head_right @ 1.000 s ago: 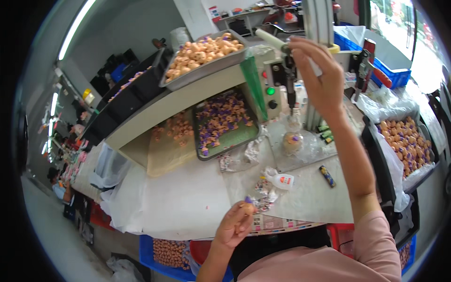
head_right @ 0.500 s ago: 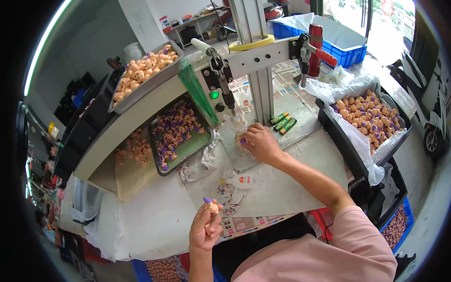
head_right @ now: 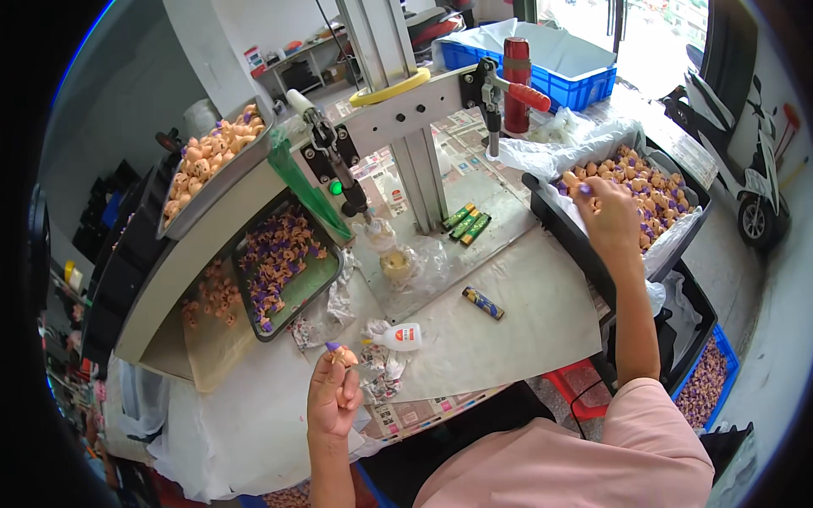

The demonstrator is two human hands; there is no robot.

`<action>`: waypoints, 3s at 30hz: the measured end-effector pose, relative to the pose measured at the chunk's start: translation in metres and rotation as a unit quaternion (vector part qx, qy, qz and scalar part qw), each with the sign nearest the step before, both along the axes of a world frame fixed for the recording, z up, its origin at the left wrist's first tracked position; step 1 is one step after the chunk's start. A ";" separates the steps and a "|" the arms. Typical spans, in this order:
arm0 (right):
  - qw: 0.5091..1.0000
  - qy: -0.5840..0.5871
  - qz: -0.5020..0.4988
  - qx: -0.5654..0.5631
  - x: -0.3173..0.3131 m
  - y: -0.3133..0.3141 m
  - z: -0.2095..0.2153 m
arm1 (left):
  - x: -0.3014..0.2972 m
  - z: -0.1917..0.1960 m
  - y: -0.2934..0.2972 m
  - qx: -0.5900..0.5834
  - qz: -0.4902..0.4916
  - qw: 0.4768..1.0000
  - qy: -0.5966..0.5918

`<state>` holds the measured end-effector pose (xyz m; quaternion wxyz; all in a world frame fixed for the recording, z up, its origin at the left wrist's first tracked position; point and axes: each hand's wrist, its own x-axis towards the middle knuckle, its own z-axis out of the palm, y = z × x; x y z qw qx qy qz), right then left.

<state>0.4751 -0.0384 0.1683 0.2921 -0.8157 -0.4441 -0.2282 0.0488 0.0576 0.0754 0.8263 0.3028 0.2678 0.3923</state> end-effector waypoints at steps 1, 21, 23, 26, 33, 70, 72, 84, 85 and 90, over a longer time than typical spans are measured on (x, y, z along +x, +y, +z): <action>0.996 -0.051 -0.069 0.000 0.021 -0.014 -0.001 | 0.009 0.005 0.007 0.001 -0.003 1.000 -0.003; 0.907 0.121 0.403 -0.025 -0.106 0.040 0.035 | 0.156 -0.057 0.117 0.519 0.164 0.736 0.402; 0.898 0.109 0.426 0.005 -0.114 0.058 0.045 | 0.159 -0.057 0.112 0.540 0.174 0.745 0.352; 0.864 0.011 0.468 0.185 -0.131 0.107 0.061 | 0.159 -0.057 0.114 0.531 0.152 0.747 0.371; 0.913 0.103 0.388 0.074 -0.159 0.209 0.123 | 0.154 -0.060 0.117 0.532 0.151 0.749 0.365; 0.767 0.508 0.388 -0.055 -0.236 0.053 -0.107 | -0.046 -0.052 -0.026 -0.095 0.063 0.983 -0.144; 0.748 0.511 0.423 -0.026 -0.236 0.047 -0.094 | -0.046 -0.058 -0.029 -0.089 0.063 0.983 -0.147; 0.810 0.297 0.503 0.040 -0.258 0.031 -0.093 | -0.036 -0.077 -0.039 -0.058 0.087 0.994 -0.038; 0.811 0.291 0.506 0.034 -0.260 0.031 -0.094 | -0.034 -0.078 -0.039 -0.056 0.096 0.993 -0.044; 0.809 0.294 0.509 0.023 -0.266 0.033 -0.095 | -0.035 -0.078 -0.038 -0.072 0.112 0.990 -0.057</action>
